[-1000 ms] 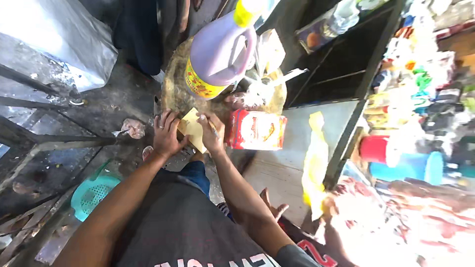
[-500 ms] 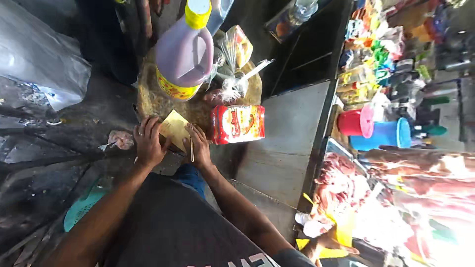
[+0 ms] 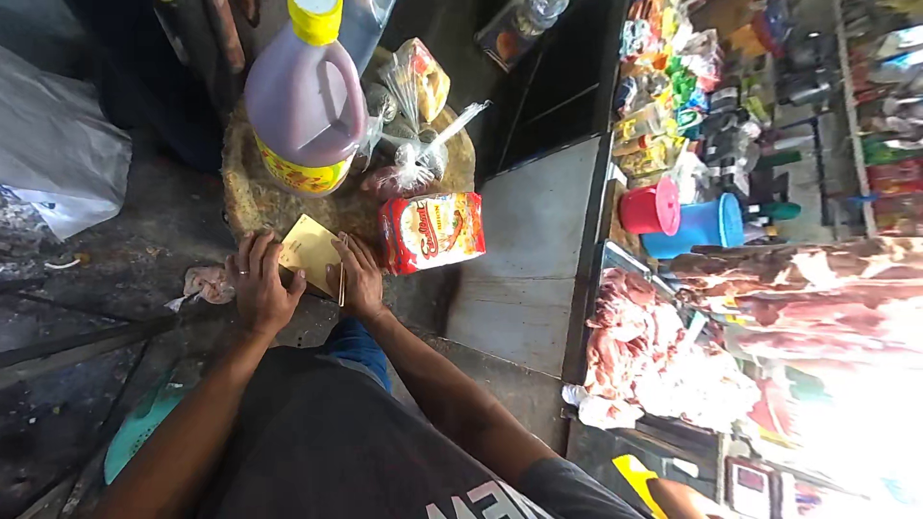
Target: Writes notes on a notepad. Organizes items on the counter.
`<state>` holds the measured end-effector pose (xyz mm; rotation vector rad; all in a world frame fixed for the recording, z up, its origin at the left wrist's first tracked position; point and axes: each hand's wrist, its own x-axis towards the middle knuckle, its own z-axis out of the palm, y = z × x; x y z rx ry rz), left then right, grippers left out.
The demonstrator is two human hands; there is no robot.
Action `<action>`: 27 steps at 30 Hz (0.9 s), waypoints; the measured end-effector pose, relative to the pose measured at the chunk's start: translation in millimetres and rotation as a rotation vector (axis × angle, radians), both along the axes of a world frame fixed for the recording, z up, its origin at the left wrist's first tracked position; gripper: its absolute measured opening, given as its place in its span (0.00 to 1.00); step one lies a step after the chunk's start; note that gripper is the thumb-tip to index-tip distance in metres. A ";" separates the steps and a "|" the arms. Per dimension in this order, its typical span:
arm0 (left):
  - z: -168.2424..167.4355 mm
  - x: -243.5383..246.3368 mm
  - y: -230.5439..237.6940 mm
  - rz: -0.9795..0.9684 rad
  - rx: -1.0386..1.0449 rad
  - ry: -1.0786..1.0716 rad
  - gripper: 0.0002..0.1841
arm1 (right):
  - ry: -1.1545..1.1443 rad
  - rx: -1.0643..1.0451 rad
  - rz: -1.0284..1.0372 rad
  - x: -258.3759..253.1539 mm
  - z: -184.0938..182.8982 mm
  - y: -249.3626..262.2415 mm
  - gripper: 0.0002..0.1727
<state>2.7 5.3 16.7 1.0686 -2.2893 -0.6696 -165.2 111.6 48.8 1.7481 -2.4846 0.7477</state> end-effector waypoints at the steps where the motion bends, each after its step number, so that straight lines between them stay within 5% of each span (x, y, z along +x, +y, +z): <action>1: -1.3 0.3 -0.4 -0.001 -0.007 0.012 0.32 | 0.008 -0.004 -0.004 0.4 0.0 -0.7 0.25; 11: 0.8 3.1 0.3 0.016 -0.010 0.044 0.40 | -0.275 -0.104 0.034 -1.9 48.1 -4.5 0.30; 14: -4.7 1.4 -2.2 0.026 -0.024 0.023 0.39 | -0.491 -0.118 0.124 -1.4 62.0 -21.4 0.19; 19: -6.5 -0.7 0.3 0.024 -0.020 -0.002 0.38 | -0.762 -0.033 0.151 0.6 57.0 -43.0 0.12; 27: -9.3 -1.6 -1.4 0.052 -0.037 0.043 0.38 | -0.740 -0.054 0.160 6.0 36.4 -65.5 0.09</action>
